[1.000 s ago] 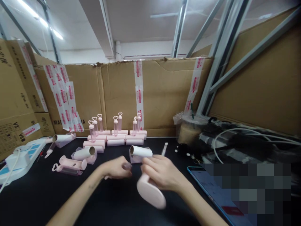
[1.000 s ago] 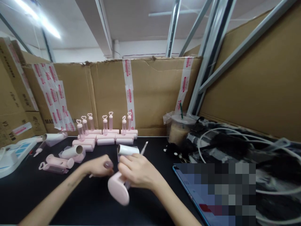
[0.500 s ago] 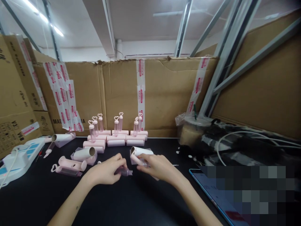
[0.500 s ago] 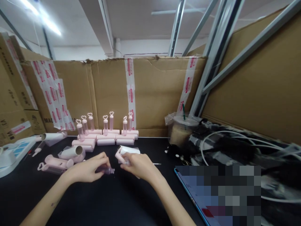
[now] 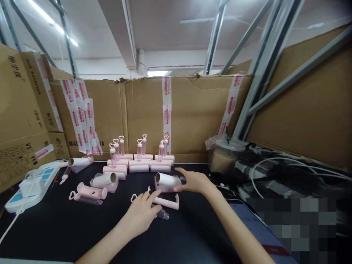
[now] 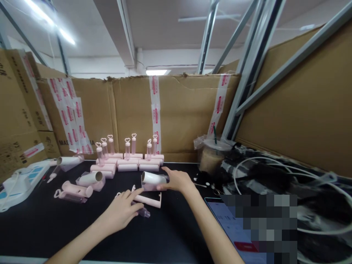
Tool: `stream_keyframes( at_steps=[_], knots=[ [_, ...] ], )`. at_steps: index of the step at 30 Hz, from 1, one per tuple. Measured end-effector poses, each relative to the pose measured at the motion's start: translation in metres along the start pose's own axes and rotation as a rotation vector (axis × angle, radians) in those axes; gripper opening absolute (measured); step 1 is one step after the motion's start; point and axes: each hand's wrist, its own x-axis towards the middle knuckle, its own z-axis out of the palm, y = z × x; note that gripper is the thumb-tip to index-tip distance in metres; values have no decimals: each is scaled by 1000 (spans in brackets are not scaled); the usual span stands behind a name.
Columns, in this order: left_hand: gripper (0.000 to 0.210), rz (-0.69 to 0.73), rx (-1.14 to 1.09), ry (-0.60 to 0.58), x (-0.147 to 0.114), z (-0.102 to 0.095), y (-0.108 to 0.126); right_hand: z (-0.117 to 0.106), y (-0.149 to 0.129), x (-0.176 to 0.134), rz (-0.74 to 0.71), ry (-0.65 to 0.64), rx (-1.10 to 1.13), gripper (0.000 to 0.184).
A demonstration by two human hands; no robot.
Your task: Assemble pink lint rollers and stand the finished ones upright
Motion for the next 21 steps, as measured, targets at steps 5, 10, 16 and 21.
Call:
stream_keyframes(
  at_steps=[5, 10, 16, 21],
  knots=[
    [31, -170, 18, -106, 6, 6, -15, 18, -2, 30, -171, -171, 140, 55],
    [29, -297, 31, -150, 0, -3, -61, 46, -43, 67, -217, -119, 159, 55],
    [29, -359, 45, -114, 7, 4, -86, 55, -64, 90, -154, -41, 88, 55],
    [32, -380, 44, -20, 5, 14, -81, 36, -47, 83, -16, 148, -53, 50]
  ],
)
